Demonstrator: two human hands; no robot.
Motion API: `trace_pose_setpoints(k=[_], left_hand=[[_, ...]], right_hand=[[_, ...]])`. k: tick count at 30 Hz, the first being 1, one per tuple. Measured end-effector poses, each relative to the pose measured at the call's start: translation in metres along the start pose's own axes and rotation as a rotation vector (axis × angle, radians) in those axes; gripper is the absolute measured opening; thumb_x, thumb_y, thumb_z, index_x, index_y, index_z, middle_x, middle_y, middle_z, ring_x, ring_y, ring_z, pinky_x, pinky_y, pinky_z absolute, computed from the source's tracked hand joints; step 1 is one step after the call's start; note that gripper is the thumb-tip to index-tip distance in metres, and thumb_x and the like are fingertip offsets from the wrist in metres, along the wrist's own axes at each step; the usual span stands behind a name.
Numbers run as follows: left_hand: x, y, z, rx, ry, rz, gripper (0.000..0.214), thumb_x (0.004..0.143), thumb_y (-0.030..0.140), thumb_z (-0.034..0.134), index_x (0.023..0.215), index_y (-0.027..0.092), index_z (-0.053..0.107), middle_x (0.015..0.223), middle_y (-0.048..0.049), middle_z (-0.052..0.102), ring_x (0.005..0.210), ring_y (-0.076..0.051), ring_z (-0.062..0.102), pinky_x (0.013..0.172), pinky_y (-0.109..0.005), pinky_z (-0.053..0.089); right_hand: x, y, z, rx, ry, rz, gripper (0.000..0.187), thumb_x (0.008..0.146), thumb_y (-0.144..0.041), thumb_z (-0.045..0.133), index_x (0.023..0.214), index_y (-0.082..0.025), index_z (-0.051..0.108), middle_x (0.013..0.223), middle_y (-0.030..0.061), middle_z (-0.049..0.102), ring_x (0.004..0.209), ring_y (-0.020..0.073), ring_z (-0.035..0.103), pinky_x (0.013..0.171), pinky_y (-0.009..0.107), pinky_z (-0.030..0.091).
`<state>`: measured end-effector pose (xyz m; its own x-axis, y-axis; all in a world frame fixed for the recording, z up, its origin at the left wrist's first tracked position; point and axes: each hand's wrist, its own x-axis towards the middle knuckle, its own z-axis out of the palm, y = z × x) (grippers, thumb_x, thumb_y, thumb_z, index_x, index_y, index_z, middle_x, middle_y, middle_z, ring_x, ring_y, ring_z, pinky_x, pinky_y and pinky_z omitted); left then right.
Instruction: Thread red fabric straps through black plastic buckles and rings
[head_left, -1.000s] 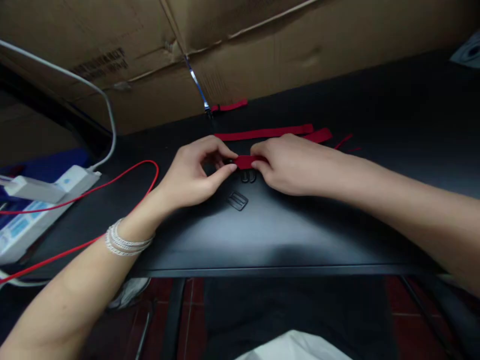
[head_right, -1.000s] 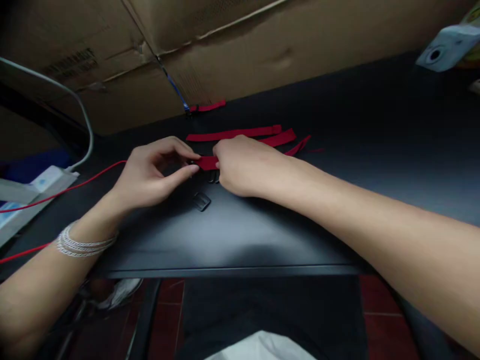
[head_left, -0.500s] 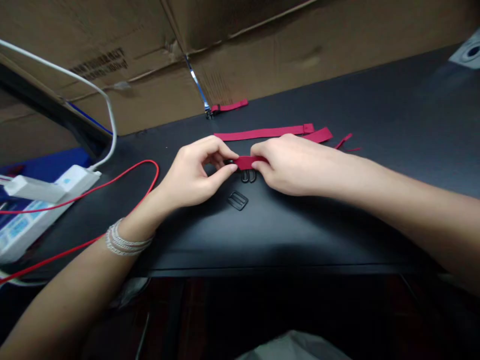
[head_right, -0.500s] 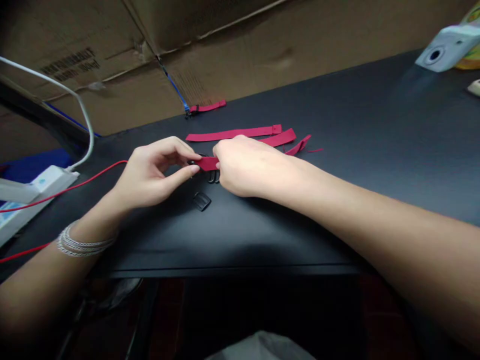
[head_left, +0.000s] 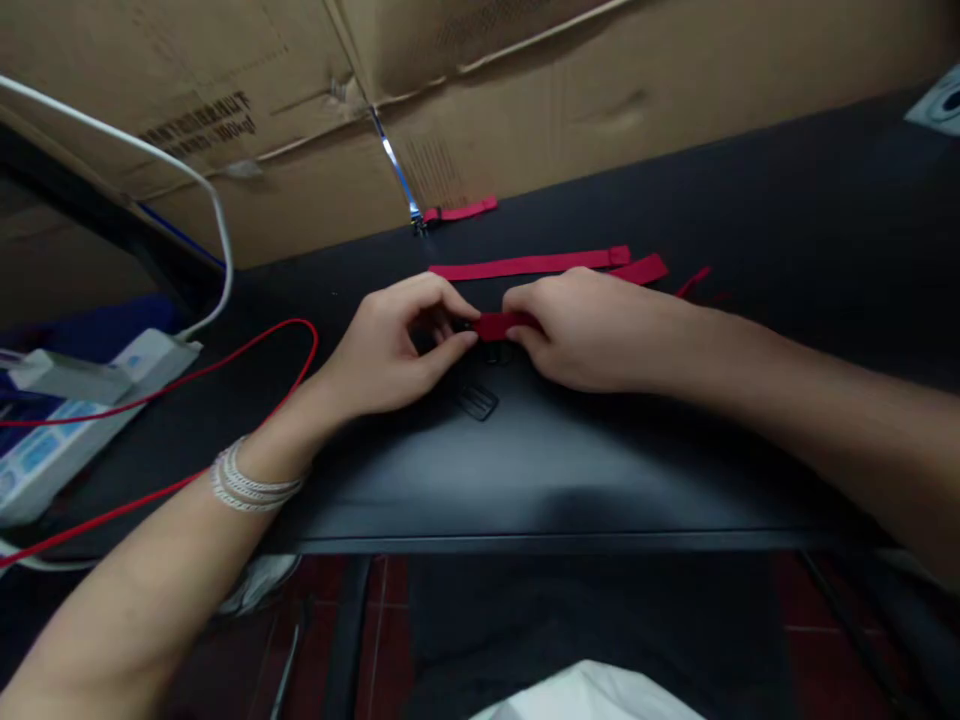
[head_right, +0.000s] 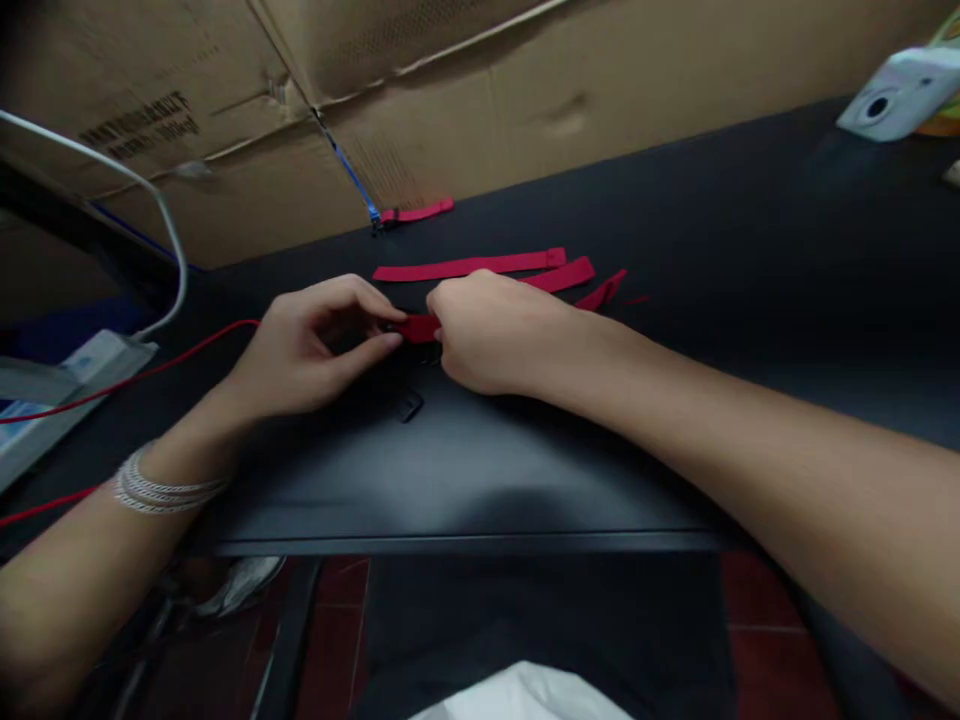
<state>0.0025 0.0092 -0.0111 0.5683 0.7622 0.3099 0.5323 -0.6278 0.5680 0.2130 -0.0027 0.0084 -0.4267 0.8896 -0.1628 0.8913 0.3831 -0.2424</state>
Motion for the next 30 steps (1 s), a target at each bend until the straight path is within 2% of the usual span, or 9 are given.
trace_pose_setpoints(k=[14, 30], left_hand=[[-0.0001, 0.0008, -0.0001, 0.012, -0.017, -0.001, 0.016, 0.085, 0.029, 0.071, 0.095, 0.017, 0.069, 0.090, -0.0054, 0.070, 0.074, -0.014, 0.066, 0.070, -0.028, 0.057], [-0.0002, 0.0034, -0.0006, 0.022, -0.045, -0.019, 0.012, 0.085, 0.027, 0.070, 0.094, 0.019, 0.070, 0.091, -0.0046, 0.071, 0.075, -0.015, 0.066, 0.071, -0.028, 0.057]], right_hand=[[-0.0004, 0.0002, -0.0006, -0.009, -0.019, 0.007, 0.032, 0.094, -0.039, 0.049, 0.109, -0.018, 0.067, 0.098, 0.0118, 0.072, 0.083, 0.0214, 0.066, 0.069, 0.028, 0.042], [-0.0013, -0.0004, 0.0002, -0.025, -0.018, -0.002, 0.038, 0.093, -0.048, 0.051, 0.115, -0.021, 0.065, 0.102, 0.0112, 0.072, 0.090, 0.0264, 0.068, 0.069, 0.029, 0.042]])
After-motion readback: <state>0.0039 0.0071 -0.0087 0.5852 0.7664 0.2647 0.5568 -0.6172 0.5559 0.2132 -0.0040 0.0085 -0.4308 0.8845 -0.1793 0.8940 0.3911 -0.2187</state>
